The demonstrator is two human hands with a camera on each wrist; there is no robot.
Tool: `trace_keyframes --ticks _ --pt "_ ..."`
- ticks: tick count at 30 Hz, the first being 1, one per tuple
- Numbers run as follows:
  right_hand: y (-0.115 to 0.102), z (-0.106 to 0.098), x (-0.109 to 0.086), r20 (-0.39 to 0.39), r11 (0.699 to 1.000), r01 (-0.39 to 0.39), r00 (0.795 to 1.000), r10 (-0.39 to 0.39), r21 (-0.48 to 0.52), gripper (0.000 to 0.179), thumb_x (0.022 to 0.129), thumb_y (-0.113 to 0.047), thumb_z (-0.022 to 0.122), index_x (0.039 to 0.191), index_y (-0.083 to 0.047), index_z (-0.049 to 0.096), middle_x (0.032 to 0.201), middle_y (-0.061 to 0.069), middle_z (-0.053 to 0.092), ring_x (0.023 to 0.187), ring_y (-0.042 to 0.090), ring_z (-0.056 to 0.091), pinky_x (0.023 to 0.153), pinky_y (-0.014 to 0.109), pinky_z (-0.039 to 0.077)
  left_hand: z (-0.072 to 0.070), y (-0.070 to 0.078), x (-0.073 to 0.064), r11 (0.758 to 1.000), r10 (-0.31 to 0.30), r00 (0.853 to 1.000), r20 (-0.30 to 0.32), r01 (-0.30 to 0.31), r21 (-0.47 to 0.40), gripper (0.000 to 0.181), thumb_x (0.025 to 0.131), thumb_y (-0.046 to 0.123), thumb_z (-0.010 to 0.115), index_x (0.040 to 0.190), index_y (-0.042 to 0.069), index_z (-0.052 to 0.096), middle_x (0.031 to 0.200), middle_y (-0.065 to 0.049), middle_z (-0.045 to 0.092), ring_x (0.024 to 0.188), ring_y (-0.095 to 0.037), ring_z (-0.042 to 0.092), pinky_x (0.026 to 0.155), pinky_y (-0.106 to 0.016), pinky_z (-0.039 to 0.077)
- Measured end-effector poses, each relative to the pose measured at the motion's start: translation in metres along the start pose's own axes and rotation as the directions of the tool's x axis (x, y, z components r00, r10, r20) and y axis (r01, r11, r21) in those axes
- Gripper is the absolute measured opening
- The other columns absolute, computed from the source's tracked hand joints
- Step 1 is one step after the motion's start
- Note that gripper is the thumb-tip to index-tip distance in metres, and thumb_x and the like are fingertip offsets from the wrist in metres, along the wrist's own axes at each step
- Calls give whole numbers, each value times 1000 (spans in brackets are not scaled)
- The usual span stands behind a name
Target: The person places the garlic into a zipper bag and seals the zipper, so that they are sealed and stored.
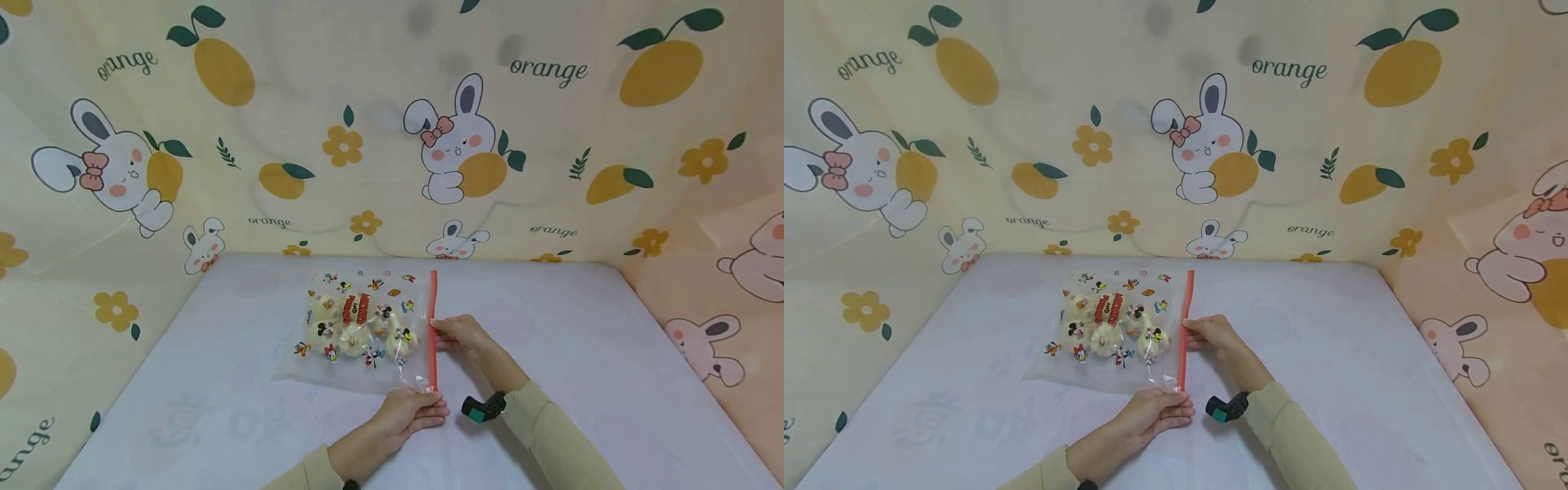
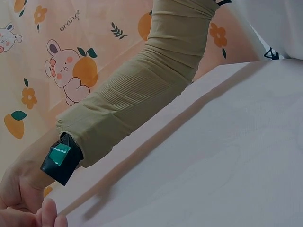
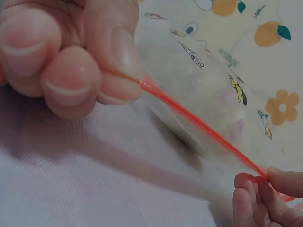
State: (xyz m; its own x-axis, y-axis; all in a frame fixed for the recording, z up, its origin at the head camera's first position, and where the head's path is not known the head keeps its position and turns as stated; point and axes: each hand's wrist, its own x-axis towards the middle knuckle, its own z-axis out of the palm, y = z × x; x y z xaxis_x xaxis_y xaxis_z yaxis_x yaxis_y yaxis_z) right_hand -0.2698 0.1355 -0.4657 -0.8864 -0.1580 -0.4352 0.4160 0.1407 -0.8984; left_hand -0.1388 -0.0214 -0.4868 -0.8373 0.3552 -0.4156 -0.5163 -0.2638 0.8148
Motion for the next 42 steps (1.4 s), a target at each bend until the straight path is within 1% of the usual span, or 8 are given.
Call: trace_keyframes --ticks 4,9,13,17,24,33,38,42 --pt "1 0 2 3 1000 7 1000 -7 10 33 93 -17 64 109 11 62 64 -3 67 60 7 65 62 21 60 0 1 1 1000 -10 1000 -3 10 -2 25 95 9 58 109 -10 62 77 2 70 77 -7 70 83 -28 61" --pt "2 -1 3 8 1000 8 1000 -8 14 33 93 -18 64 109 10 62 66 -3 67 62 7 65 63 22 60 -1 0 0 1000 -1 1000 9 1 4 27 95 9 57 111 -12 61 77 2 70 77 -7 70 83 -28 61" --pt "2 0 4 -8 1000 -4 1000 4 5 32 93 -19 64 109 9 62 66 -2 67 62 8 65 63 22 60 -3 0 -1 1000 15 999 33 -15 1 27 94 11 60 109 -10 62 78 3 71 78 -7 70 84 -28 60" --pt "1 1 5 -24 1000 -9 1000 9 -7 35 93 -19 64 112 10 61 67 -2 66 62 8 65 63 21 60 -4 0 -1 1000 22 998 59 -22 -6 25 92 13 62 106 -8 64 80 2 72 79 -6 70 84 -27 60" --pt "1 3 6 -42 1000 -17 999 16 -23 39 93 -21 64 115 11 60 70 -2 66 63 8 65 64 21 60 -2 0 -1 1000 -5 1000 12 5 18 29 95 10 58 114 -13 60 80 1 70 78 -7 69 86 -30 60" --pt "1 2 6 -41 1000 -6 999 5 -12 39 93 -21 63 116 11 60 70 -3 65 61 6 64 64 21 60 -1 1 0 999 -28 1000 -5 28 17 27 95 10 57 112 -11 61 81 0 71 78 -8 70 85 -29 60" --pt "2 1 8 -38 1000 -4 999 4 -2 39 93 -20 63 116 12 60 69 -3 65 59 6 64 63 21 60 0 3 -2 1000 -21 1000 -2 21 20 28 95 10 57 113 -11 61 81 0 71 78 -7 69 86 -30 60" --pt "1 1 9 -45 1000 -5 999 5 -1 40 93 -21 64 116 11 60 69 -3 65 59 6 64 63 21 60 0 4 -3 999 -28 1000 -8 28 25 28 95 11 58 112 -11 62 81 0 71 79 -7 69 86 -30 60"
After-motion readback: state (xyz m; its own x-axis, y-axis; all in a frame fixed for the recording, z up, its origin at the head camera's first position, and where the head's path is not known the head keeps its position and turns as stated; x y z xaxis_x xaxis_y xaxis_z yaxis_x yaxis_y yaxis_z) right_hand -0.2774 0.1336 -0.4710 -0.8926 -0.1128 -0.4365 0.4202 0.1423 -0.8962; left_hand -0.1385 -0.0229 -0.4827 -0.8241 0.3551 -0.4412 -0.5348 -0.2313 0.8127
